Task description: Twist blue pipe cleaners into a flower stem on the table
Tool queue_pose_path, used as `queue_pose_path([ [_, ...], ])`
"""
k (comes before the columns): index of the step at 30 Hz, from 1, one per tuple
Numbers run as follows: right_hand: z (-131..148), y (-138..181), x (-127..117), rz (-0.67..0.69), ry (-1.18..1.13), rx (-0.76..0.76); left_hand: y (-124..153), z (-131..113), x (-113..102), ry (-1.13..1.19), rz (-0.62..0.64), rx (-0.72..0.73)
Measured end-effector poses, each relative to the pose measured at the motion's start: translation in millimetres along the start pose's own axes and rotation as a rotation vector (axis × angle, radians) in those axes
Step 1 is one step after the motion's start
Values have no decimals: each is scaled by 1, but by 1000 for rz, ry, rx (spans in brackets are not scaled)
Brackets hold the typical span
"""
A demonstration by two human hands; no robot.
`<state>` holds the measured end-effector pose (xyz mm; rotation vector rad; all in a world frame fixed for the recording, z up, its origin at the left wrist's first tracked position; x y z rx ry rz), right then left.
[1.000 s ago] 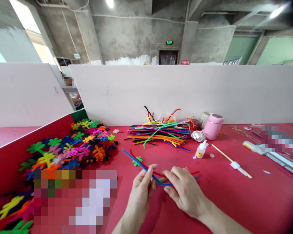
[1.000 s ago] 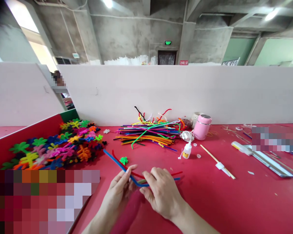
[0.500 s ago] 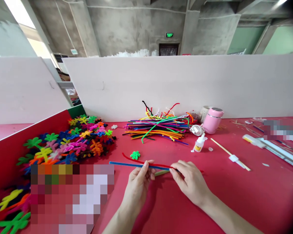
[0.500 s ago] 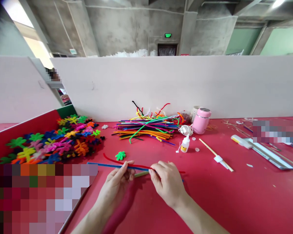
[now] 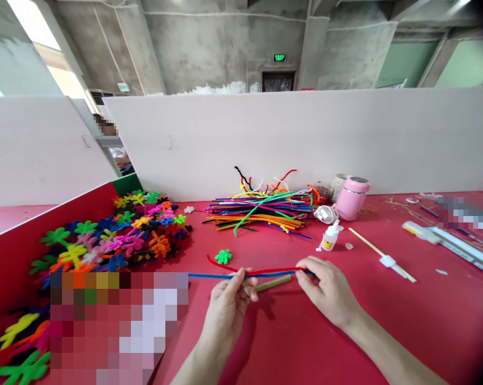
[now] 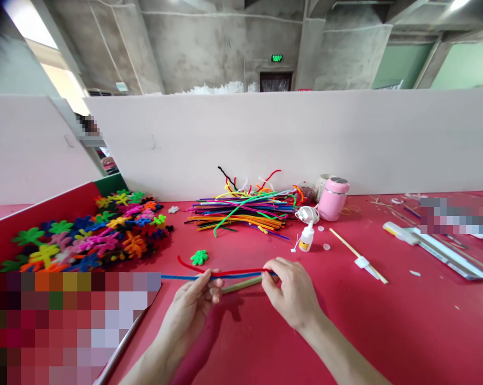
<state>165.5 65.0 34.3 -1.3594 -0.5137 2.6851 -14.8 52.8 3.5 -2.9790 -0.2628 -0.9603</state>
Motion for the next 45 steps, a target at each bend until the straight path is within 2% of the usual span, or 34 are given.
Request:
queue_pose_path([
  [5, -8, -7, -7, 18, -24, 43, 1, -1, 1, -14, -14, 5],
  [10, -21, -14, -17, 157, -39, 98, 1, -2, -2, -33, -38, 33],
  [15, -27, -17, -26, 287, -125, 62, 0, -1, -1, -29, -24, 9],
  [24, -52, -24, -21, 121, -133, 214, 6, -2, 6, -17, 55, 2],
  [31, -66, -30, -22, 51, -135, 281, 4, 0, 4, -106, 76, 67],
  [39, -73, -30, -19, 24, -65, 259, 5, 3, 0, -241, 73, 117],
  [45, -62, -35, -10, 17, 64, 171, 5, 6, -5, -374, 36, 135],
])
Point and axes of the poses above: each hand's wrist, its own y-axis away from the middle knuckle, its own x-axis out of the palm, z = x × y, the point moved 4 cm from there along -y, towards the middle knuckle, and after that the axes turned 11 degrees about x, right-handed, at the moved point
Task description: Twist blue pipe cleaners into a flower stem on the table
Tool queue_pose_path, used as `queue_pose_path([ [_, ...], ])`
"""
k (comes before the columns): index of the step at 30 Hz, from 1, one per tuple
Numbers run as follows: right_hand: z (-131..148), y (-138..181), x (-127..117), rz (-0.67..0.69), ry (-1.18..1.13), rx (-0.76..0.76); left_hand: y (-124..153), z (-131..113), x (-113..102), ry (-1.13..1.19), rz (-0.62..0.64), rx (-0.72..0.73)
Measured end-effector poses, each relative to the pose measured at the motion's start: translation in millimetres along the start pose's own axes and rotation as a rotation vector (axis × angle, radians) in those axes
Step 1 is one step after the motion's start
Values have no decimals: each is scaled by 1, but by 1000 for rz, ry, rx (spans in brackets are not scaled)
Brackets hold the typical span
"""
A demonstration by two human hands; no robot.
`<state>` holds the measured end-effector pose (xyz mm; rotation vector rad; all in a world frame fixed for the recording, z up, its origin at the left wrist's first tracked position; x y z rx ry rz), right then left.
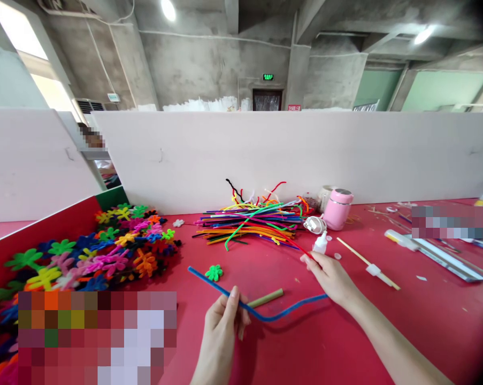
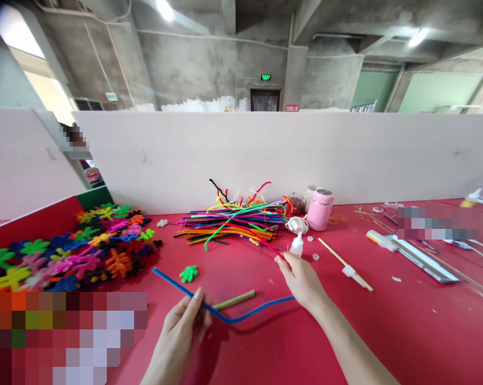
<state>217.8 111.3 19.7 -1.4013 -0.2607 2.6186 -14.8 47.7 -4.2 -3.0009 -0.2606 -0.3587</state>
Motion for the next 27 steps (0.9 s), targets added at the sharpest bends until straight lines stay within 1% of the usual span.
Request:
queue_pose_path([
  [3, 16, -4, 2, -58, 98, -37, 0, -1, 0, -51, -2, 19],
  [7, 45, -11, -1, -128, 202, -116, 0, -3, -1, -71, -21, 21],
  [9, 56, -21, -2, -130, 237, -145, 0, -2, 0, -48, -24, 13],
  [11, 61, -38, -2, -125, 278, -140, -1, -1, 1, 4, -33, -12],
  [13, 60, -61, -1, -115, 327, -107, -1, 1, 3, 79, -37, -48],
  [16, 48, -96, 0, -110, 414, -8, -1, 3, 5, 199, -26, -74],
  [19, 35, -123, 3, -53, 495, 69, -1, 4, 5, 295, -7, -83],
  [22, 24, -138, 8, 31, 564, 134, -1, 5, 5, 337, -4, -95],
  [27, 13, -145, 18, 159, 631, 203, -1, 11, 5, 301, -28, -122],
])
Point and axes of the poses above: each hand's wrist, its own y-axis away from the middle knuckle, its own x-axis out of the palm, z = x × y, the point moved 4 cm from there along -y, towards the middle knuckle, and after that the axes turned 11 degrees about x, right-handed, at the moved point
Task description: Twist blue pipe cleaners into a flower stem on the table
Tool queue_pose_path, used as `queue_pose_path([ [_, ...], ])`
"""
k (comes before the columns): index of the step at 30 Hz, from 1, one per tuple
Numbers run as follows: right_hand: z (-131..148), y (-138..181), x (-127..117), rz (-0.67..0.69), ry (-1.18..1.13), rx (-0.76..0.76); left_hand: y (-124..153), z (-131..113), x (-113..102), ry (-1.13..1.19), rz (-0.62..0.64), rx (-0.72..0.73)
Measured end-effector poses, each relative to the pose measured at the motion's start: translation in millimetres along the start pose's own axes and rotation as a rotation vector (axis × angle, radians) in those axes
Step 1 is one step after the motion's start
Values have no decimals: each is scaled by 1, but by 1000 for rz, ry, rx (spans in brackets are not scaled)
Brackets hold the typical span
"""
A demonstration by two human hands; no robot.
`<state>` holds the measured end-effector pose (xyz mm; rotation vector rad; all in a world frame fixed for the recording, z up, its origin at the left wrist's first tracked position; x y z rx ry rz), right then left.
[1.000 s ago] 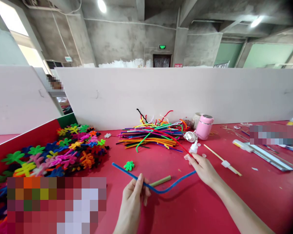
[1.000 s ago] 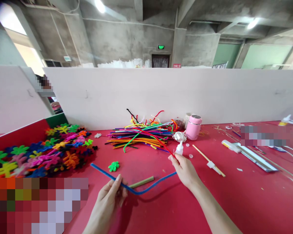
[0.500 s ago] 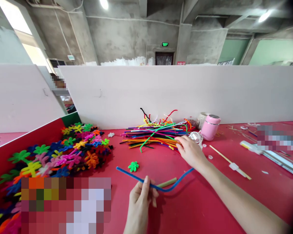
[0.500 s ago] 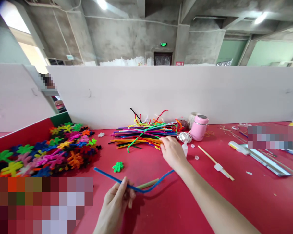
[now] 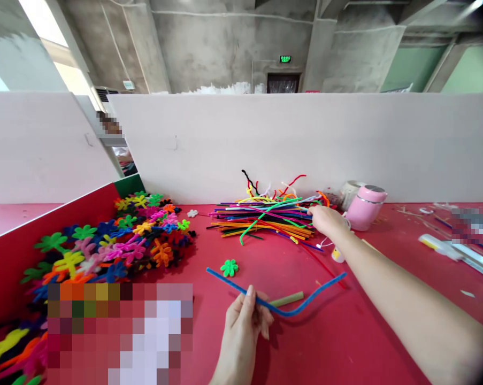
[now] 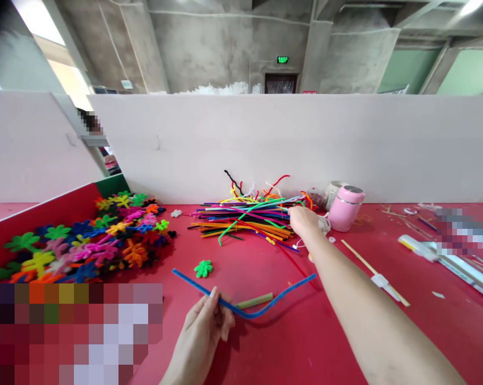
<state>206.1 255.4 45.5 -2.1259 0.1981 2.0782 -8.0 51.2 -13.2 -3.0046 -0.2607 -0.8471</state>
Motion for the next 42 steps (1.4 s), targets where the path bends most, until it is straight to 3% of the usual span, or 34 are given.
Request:
queue_pose_path([
  [9, 7, -4, 7, 19, 25, 6, -2, 4, -3, -34, -12, -37],
  [20, -2, -6, -6, -25, 42, -24, -2, 4, -1, -58, 13, -12],
  [30, 16, 0, 8, -50, 132, -36, -1, 2, -2, -119, 11, 11],
  [42, 5, 6, -34, -127, 200, -59, 2, -3, 2, -182, 46, 80],
])
Point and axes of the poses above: each hand's wrist, its own y-axis away from the middle knuckle, its own x-axis out of the palm, z = x × y, the point moved 4 cm from there along -y, towards the middle knuckle, and after that the axes turned 11 degrees about x, right-handed, at the moved point
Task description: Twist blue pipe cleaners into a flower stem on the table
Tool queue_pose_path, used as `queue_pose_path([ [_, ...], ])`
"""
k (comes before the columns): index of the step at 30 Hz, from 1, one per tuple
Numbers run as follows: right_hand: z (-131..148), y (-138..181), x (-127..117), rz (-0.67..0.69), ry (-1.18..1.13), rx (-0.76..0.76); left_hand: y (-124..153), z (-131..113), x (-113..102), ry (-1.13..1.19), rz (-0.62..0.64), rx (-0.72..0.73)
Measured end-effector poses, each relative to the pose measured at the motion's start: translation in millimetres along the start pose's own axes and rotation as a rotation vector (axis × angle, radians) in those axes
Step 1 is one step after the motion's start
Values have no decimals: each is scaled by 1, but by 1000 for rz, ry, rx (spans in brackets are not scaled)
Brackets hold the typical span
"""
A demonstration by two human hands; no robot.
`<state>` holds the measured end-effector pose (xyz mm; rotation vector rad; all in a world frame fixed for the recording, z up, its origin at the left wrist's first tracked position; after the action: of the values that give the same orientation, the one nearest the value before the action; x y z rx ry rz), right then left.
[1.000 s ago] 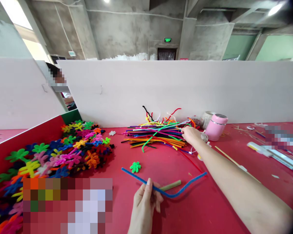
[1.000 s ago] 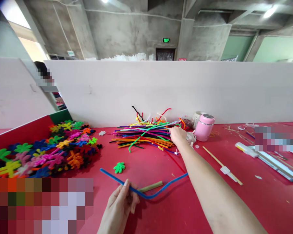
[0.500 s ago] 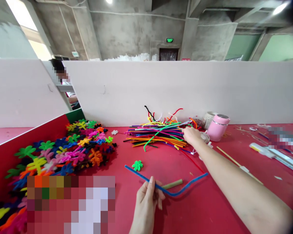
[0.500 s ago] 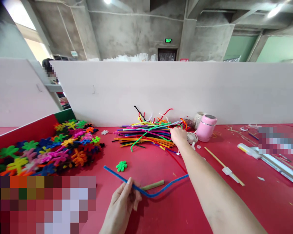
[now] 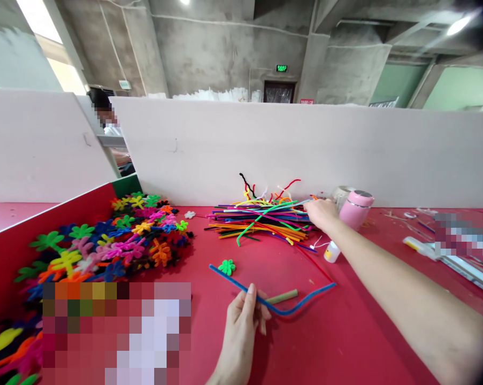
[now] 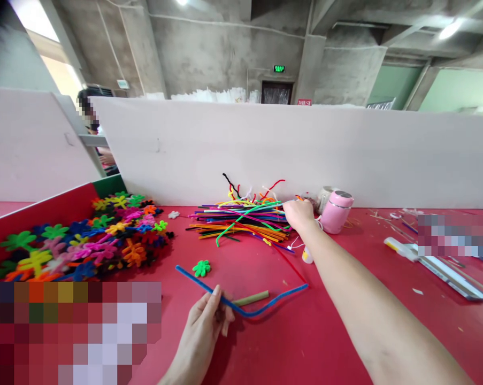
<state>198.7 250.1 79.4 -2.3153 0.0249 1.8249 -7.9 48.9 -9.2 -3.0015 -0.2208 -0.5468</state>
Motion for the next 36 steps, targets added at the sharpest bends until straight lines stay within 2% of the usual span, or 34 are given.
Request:
queue_pose_path([
  [7, -5, 3, 6, 41, -39, 17, 1, 0, 0, 17, -1, 5],
  [23, 20, 8, 48, 169, -106, -25, 0, 1, 1, -65, 27, -12],
  [31, 12, 1, 28, 34, -163, 9, 0, 2, 1, -83, 26, -8],
  [36, 6, -3, 18, 41, -257, 19, 0, 2, 0, -87, 20, -17],
])
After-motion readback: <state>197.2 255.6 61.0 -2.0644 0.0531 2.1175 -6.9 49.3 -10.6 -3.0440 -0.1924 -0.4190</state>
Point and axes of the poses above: each hand's wrist, its own y-axis away from the middle knuckle, its own x-axis out of the palm, z = x × y, the point moved 4 cm from there along -y, towards the middle knuckle, and after that the axes turned 11 degrees about x, right-handed, at the moved point
